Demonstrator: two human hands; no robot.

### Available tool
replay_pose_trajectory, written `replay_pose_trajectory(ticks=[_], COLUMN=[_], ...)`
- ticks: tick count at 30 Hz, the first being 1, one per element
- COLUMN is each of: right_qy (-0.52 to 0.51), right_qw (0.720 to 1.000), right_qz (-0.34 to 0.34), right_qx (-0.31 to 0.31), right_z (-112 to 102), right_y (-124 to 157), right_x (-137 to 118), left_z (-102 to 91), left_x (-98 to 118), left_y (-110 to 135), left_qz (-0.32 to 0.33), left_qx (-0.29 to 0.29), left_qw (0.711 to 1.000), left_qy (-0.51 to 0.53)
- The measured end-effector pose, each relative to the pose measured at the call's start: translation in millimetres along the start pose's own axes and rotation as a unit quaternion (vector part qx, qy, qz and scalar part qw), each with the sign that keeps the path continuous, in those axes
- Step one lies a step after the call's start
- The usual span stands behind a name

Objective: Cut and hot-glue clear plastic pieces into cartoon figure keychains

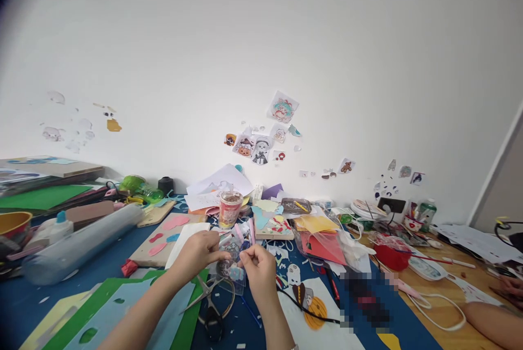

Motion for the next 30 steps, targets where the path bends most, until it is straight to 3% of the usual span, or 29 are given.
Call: replay_pose_trajectory(ticks=[3,9,13,15,18,23,26,30], right_qy=[-0.025,-0.076,-0.150,-0.177,-0.195,-0.220,-0.219,-0.121], right_qw=[1.000,0.996,0.984,0.976,0.968,0.950,0.942,0.971], right_qz=[0.009,0.047,0.090,0.105,0.131,0.187,0.201,0.130], right_qx=[-0.006,-0.014,0.041,0.074,0.093,0.119,0.154,0.159], right_z=[0.8,-4.7,-16.4,-20.3,-19.0,-9.3,-5.3,-2.8], right_y=[1.0,-1.0,-4.7,-6.0,-6.4,-5.0,-3.7,-3.5], right_x=[-1.1,3.9,12.4,14.6,18.9,42.5,56.2,53.5], left_z=[0.6,-5.3,-19.8,-20.3,-10.1,13.6,31.5,50.2], left_x=[-2.8,-2.9,-16.5,-19.0,-4.4,31.8,35.1,24.3], left_y=[0.6,-0.6,-1.7,-1.6,0.8,11.3,16.1,18.4], left_qz=[-0.011,-0.069,-0.151,-0.187,-0.195,-0.177,-0.220,-0.294], left_qx=[-0.012,-0.026,0.039,0.040,-0.038,-0.151,-0.145,-0.081], left_qw=[1.000,0.988,0.972,0.948,0.898,0.879,0.850,0.780], left_qy=[0.009,0.134,0.175,0.253,0.391,0.415,0.456,0.546])
Point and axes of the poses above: each hand's wrist, its own y-axis away from the middle knuckle, its own z-axis out of the palm, x = y × z, the point moved 3 cm from there along -y, towards the middle knuckle, and after that the axes turned 6 degrees about x, right-handed, at the moved point
